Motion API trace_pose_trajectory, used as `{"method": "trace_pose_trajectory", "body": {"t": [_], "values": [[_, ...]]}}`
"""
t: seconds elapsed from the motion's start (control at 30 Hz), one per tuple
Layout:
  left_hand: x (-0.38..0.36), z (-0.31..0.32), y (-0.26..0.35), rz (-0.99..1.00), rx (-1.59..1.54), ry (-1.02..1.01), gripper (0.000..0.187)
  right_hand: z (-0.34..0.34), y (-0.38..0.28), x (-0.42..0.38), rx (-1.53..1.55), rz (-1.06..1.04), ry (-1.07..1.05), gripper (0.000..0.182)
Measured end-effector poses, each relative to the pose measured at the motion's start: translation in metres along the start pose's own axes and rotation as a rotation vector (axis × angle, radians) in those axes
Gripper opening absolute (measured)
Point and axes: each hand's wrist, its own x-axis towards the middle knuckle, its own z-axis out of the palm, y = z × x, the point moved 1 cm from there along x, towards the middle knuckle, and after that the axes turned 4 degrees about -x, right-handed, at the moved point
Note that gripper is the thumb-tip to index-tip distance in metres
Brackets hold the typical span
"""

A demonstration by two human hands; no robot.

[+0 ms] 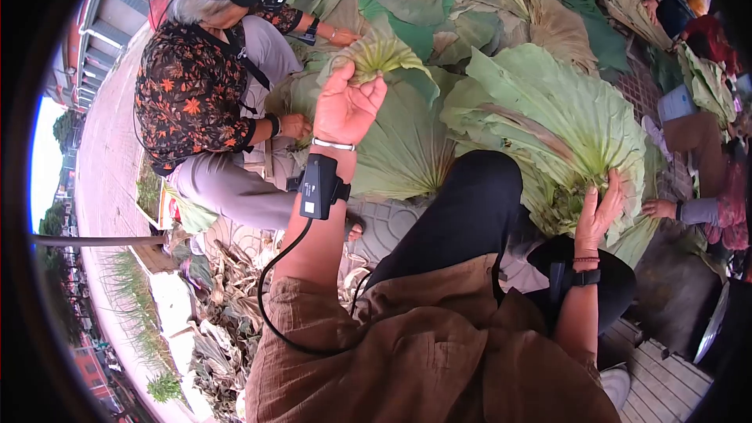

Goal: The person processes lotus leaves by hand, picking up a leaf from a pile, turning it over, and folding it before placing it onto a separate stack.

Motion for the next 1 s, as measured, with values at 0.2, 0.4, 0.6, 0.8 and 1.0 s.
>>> {"method": "trace_pose_trajectory", "body": {"t": [0.2,0.4,0.6,0.8,1.0], "values": [[0.031,0.117,-0.051,-0.127,0.009,-0.285,0.023,-0.005,-0.002,0.003,0.01,-0.009,0.025,0.055],[0.044,0.185,-0.159,-0.261,0.005,-0.372,0.019,-0.013,-0.003,0.003,0.057,0.002,0.026,0.055],[0.06,0.139,-0.267,-0.569,0.021,-0.172,0.013,-0.017,-0.002,-0.001,0.091,0.05,0.002,0.058],[0.053,0.09,-0.313,-0.614,0.618,0.14,0.014,-0.015,0.003,-0.005,0.067,0.074,0.041,0.052],[0.049,0.101,-0.293,-0.733,0.793,0.028,0.018,-0.022,0.001,-0.003,0.168,0.135,-0.043,0.048]]}}
